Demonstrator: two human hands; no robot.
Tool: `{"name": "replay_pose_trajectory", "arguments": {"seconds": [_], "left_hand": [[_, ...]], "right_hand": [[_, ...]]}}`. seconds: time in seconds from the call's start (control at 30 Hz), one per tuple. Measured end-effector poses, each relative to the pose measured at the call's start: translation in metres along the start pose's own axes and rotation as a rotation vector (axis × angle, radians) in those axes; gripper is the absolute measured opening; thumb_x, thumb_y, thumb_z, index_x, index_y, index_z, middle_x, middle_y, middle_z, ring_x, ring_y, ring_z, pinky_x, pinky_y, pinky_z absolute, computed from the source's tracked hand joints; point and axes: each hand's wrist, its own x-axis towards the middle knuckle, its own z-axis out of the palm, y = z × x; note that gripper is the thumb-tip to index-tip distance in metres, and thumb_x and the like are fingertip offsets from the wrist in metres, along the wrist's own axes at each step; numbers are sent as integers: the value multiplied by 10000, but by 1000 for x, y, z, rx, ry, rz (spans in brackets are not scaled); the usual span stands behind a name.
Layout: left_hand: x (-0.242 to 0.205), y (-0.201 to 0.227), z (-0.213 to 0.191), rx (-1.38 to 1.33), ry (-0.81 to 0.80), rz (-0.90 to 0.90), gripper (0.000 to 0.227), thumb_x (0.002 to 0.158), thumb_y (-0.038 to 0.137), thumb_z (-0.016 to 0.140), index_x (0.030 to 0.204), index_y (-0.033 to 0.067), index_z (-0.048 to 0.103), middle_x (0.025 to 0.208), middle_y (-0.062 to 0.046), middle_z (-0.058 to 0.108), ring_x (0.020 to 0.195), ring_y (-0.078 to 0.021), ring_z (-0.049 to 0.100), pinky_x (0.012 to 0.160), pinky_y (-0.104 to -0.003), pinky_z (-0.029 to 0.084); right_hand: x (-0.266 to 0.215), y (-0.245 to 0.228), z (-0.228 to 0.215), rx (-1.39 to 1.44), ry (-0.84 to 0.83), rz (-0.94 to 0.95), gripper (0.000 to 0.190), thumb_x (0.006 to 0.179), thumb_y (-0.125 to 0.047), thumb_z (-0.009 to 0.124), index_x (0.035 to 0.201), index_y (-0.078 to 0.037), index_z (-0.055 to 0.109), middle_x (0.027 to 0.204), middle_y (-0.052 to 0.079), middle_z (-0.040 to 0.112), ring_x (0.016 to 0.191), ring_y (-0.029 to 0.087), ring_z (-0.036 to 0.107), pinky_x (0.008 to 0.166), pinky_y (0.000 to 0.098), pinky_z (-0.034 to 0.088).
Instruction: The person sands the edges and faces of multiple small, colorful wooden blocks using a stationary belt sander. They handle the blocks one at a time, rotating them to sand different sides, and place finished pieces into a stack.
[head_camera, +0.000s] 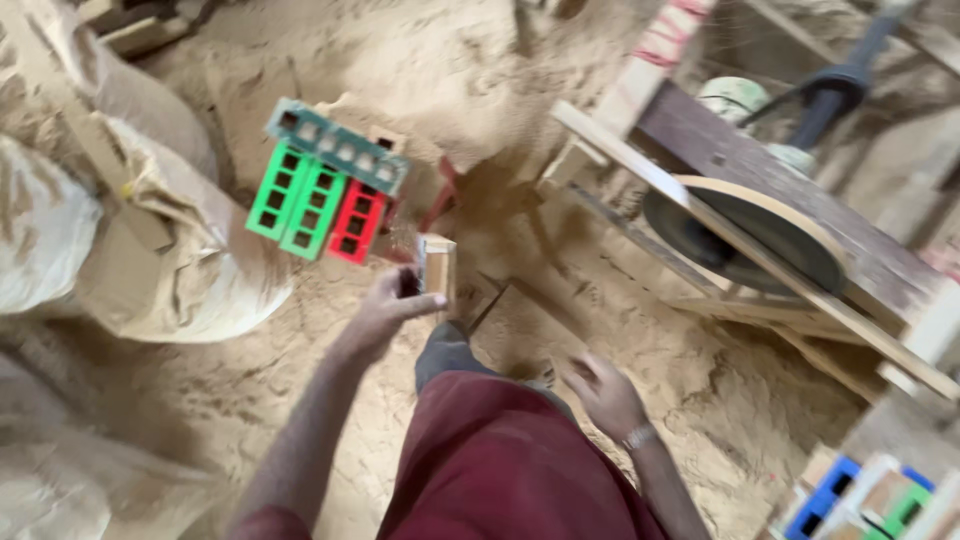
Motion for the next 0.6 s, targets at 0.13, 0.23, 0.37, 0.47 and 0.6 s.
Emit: {"name": "replay_pose_trajectory", "arguments": {"seconds": [0.13, 0.23, 0.37, 0.47, 0.6], "left_hand": [[-10, -19, 117, 57, 77, -25, 534, 731, 244, 858, 1144, -23, 653, 968, -113, 673, 858, -219, 640, 773, -392, 558], [-23, -43, 207, 386, 190, 214, 647, 683, 197, 877, 1217, -7, 575, 1140, -180, 561, 1020, -267, 610, 901, -404, 540], [-39, -64, 260, 842, 203, 489, 921, 628, 135, 908, 1396, -27, 426, 1348, -237, 421, 1208, -413, 487, 974, -466, 468], [-40, -77, 249, 816, -75, 595, 1008, 577, 163, 938, 1416, 9, 400, 1294, -235, 434, 1196, -375, 487, 971, -448, 491], [-1, -86, 206, 9, -31, 81, 850, 672, 70, 834, 1406, 115, 408, 1178, -130, 529, 948, -226, 573, 754, -358, 523]], "right_hand": [[-9, -39, -23, 370, -14, -169, 523, 941, -401, 640, 1298, -18, 634, 1145, 108, 740, 1005, 197, 737, 845, 349, 608], [-24, -43, -35, 560, 52, -422, 540, 979, -286, 728, 1354, 29, 500, 1207, 82, 661, 1099, 147, 648, 922, 302, 557], [-44, -24, -36, 788, 325, -176, 371, 872, -100, 811, 1167, 72, 667, 1019, 106, 728, 891, 172, 689, 770, 293, 603], [-60, 8, -39, 887, 421, -266, 353, 863, -30, 783, 1186, 50, 667, 1030, 101, 735, 916, 193, 711, 783, 312, 617], [-82, 58, -45, 996, 466, -394, 389, 821, 26, 781, 1192, 26, 664, 1074, 125, 739, 1003, 247, 734, 829, 377, 651]]}}
